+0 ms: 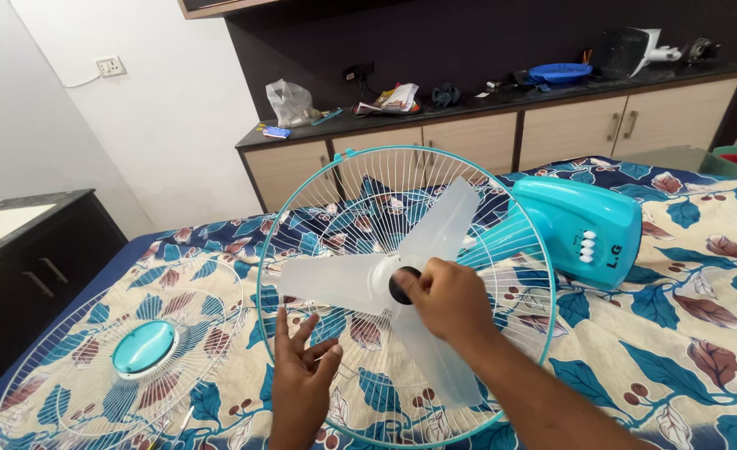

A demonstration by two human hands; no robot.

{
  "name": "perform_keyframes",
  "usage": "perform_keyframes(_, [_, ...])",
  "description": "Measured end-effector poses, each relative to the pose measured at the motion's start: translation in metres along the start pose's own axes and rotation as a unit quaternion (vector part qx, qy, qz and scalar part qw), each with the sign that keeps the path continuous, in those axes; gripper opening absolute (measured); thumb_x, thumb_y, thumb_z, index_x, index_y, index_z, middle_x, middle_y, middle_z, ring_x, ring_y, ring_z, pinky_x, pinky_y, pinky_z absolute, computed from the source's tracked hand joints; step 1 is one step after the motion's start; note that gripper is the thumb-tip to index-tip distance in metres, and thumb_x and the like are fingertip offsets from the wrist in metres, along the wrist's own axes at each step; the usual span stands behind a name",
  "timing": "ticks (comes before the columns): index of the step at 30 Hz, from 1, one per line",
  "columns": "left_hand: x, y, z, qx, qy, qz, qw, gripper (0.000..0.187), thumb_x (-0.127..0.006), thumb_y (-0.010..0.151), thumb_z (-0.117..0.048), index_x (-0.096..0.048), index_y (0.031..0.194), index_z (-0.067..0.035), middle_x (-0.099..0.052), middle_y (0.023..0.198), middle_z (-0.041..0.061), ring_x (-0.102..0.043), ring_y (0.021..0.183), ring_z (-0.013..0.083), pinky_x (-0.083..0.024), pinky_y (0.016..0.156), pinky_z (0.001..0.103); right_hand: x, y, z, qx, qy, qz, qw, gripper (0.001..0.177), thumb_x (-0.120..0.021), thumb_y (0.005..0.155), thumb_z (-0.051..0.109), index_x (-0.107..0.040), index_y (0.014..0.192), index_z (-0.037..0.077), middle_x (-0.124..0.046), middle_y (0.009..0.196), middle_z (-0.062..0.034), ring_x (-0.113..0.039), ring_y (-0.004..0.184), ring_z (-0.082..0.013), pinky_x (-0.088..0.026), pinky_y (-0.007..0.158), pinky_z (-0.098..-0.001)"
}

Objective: The person disassembles a teal table fan on a floral bedspread. They remove the front grill, unscrew the center cap, detach the fan blades, and then remove the rear grill and motor housing using a yellow screwdriver.

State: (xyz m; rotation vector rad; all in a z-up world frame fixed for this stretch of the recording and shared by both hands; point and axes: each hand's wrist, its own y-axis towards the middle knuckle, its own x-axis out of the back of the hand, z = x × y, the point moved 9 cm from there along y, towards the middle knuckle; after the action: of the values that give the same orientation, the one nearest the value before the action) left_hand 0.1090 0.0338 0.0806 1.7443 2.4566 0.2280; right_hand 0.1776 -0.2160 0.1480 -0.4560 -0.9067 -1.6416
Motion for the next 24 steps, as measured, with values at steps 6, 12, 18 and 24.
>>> perform_keyframes(6, [-0.032,-0.008,0.024,0.053,-0.064,0.018,0.996,0.090,-0.067,0.087,-0.007,-0.017,0.162,-0.012,-0.063,0.139,0.019,-0.069,0.110,0.0233,-0.056,0.089,0.032,0.031,-0.013,0.020,0.185,0.100,-0.077,0.975,0.024,-0.075,0.075,0.013,-0.071,0.097,0.005,-0.072,0.098,-0.0143,-0.072,0.077,-0.0287,-0.058,0.069,-0.0390])
perform_keyframes(12, [-0.090,0.003,0.048,0.030,-0.022,0.101,0.994,0.041,-0.070,0.090,-0.010,-0.060,0.127,0.003,-0.076,0.113,0.012,-0.073,0.098,0.0140,-0.057,0.086,0.026,0.035,-0.026,0.040,0.324,0.041,-0.054,0.944,0.037,-0.079,0.077,0.015,-0.071,0.112,0.004,-0.067,0.096,-0.0148,-0.068,0.082,-0.0333,-0.056,0.071,-0.0426])
perform_keyframes(18, [-0.114,-0.012,0.074,0.054,-0.008,0.139,0.989,0.023,-0.071,0.092,-0.012,-0.072,0.108,0.006,-0.077,0.085,0.006,-0.067,0.072,0.0095,-0.052,0.067,0.024,0.028,-0.018,0.015,0.169,-0.052,0.006,0.984,0.040,-0.087,0.078,0.040,-0.071,0.097,0.008,-0.068,0.096,-0.0060,-0.070,0.087,-0.0254,-0.057,0.075,-0.0391])
perform_keyframes(24, [-0.112,-0.022,0.093,0.100,0.012,0.157,0.982,0.024,-0.074,0.091,-0.017,-0.075,0.105,0.003,-0.072,0.077,0.003,-0.060,0.065,0.0070,-0.048,0.060,0.023,0.038,-0.037,0.034,0.368,-0.011,-0.132,0.921,0.038,-0.078,0.077,0.016,-0.074,0.115,0.008,-0.067,0.103,-0.0080,-0.069,0.090,-0.0259,-0.056,0.068,-0.0354])
